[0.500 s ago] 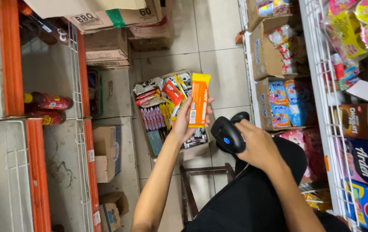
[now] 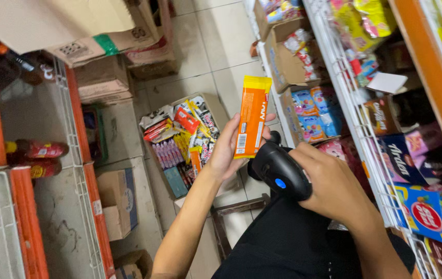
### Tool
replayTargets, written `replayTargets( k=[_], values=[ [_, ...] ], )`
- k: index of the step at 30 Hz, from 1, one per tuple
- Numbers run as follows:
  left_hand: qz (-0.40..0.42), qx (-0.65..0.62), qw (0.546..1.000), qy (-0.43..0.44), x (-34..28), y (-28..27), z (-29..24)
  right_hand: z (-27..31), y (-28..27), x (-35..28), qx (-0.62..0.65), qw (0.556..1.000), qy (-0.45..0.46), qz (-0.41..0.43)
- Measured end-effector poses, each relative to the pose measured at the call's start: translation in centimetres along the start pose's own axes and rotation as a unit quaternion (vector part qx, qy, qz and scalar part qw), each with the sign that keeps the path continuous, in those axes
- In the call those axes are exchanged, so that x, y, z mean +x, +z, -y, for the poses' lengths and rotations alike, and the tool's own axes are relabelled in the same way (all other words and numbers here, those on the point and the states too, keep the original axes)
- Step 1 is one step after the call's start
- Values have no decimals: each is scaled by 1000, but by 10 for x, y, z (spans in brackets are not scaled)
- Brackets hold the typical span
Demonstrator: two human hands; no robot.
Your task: The person scans various snacks and grocery items using a handheld barcode scanner, taking them one at a time from a box on the floor and placing them onto store shelves.
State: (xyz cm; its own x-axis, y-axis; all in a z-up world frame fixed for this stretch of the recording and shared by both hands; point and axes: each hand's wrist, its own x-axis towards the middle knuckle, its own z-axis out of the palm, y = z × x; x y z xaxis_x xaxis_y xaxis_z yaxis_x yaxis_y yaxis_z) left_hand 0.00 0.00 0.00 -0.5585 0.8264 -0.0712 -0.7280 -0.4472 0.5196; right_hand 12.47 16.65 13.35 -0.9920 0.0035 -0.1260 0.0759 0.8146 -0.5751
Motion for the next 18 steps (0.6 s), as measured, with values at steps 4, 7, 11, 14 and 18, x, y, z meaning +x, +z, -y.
replayTargets(
  k=[4, 7, 11, 14, 18],
  values=[
    [55, -20, 998, -7, 4, 18, 20, -29, 0, -34, 70, 990, -55, -109],
    [56, 52, 997, -25, 12, 46, 43, -47, 32, -67, 269, 919, 24, -287],
    [16, 181, 980, -81, 27, 105, 89, -73, 52, -117, 432, 801, 208, -358],
    [101, 140, 983, -69, 32, 151, 132, -81, 61, -152, 486, 722, 155, -468],
    [151, 166, 962, -153, 33, 190, 180, -93, 74, -202, 489, 612, 170, -598]
  ],
)
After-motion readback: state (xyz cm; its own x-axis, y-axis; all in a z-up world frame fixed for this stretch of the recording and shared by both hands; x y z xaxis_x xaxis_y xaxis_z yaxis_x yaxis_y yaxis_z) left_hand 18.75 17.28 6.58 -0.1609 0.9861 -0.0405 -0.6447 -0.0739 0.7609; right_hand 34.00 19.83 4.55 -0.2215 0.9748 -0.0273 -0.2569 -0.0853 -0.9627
